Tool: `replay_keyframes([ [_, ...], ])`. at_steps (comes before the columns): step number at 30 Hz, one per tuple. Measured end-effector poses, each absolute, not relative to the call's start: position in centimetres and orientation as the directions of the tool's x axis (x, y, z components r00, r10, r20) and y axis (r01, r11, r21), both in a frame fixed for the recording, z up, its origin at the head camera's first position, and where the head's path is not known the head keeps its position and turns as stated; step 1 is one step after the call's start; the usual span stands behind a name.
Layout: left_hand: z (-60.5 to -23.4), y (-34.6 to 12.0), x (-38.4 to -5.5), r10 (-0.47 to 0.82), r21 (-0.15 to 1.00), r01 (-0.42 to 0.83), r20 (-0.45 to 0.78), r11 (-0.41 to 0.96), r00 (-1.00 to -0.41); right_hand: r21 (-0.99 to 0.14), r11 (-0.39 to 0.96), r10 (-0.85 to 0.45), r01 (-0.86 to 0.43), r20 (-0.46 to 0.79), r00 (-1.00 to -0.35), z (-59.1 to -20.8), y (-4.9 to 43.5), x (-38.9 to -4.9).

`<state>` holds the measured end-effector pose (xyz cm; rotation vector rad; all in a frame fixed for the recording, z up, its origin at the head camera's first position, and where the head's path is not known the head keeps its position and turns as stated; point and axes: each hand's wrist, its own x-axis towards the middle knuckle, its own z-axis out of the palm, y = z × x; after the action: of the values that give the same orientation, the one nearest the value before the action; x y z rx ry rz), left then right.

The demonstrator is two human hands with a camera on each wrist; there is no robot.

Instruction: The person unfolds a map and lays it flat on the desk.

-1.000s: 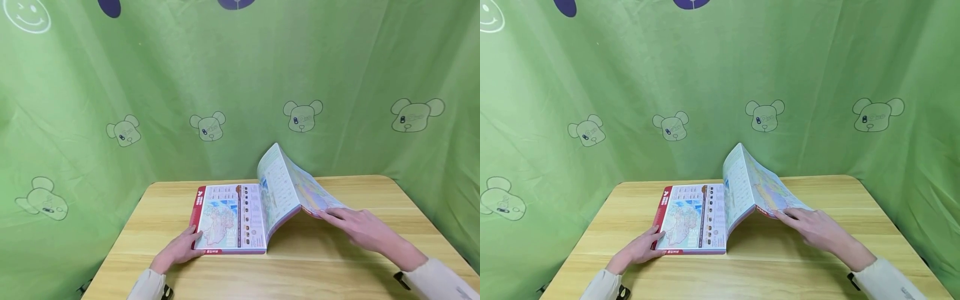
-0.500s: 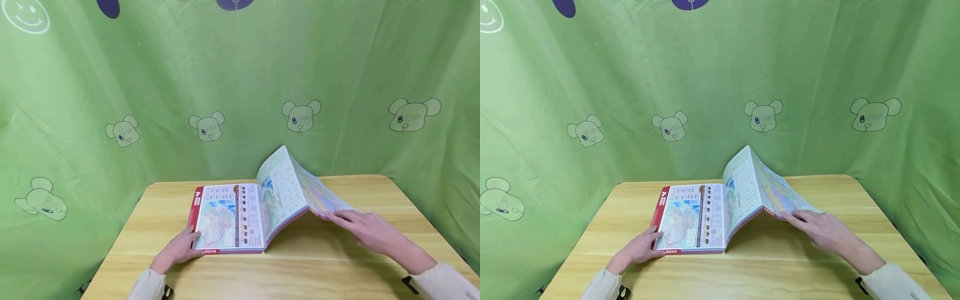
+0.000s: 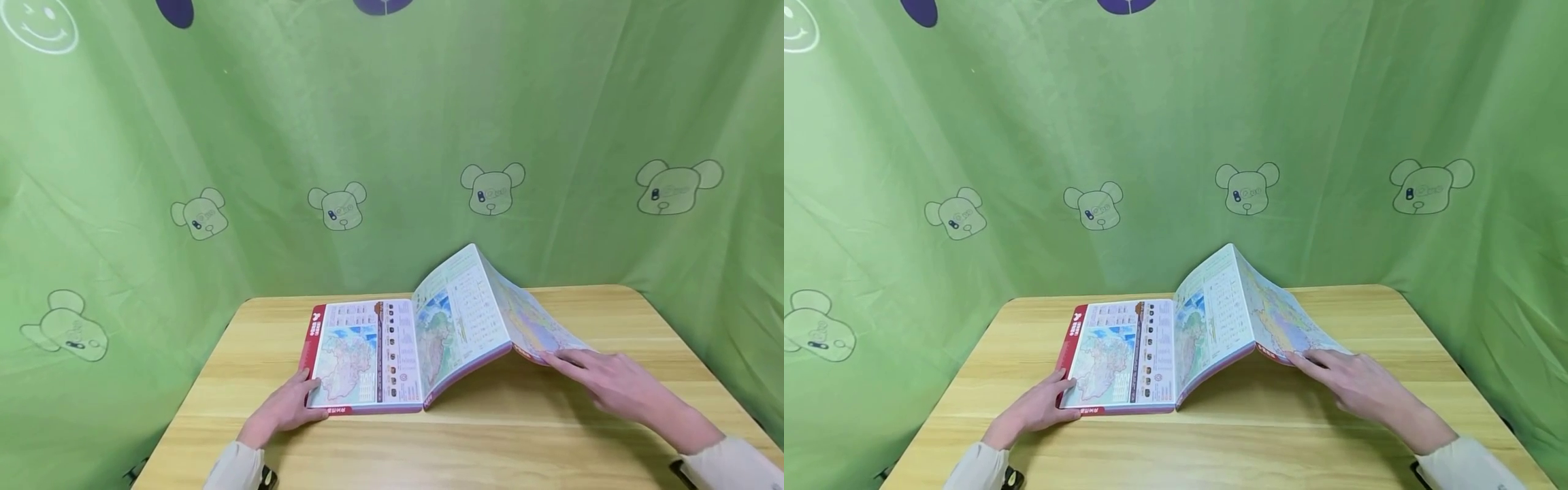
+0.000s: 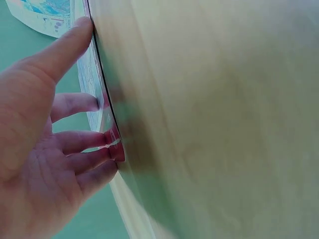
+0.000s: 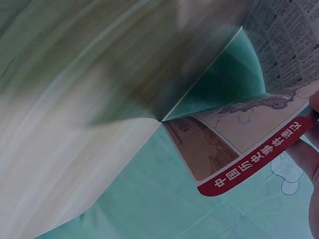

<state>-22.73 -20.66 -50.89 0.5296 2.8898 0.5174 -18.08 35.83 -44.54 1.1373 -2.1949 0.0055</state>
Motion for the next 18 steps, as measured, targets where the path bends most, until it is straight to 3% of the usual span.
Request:
replay_keyframes([
  [18,-50.7,-20.2,-22.6,0.350,0.334,0.304,-0.086,0.892,-0.933,0.236,0.675,-0.702,-0.699,0.497,-0.509,-45.9,38.6,-16.9],
])
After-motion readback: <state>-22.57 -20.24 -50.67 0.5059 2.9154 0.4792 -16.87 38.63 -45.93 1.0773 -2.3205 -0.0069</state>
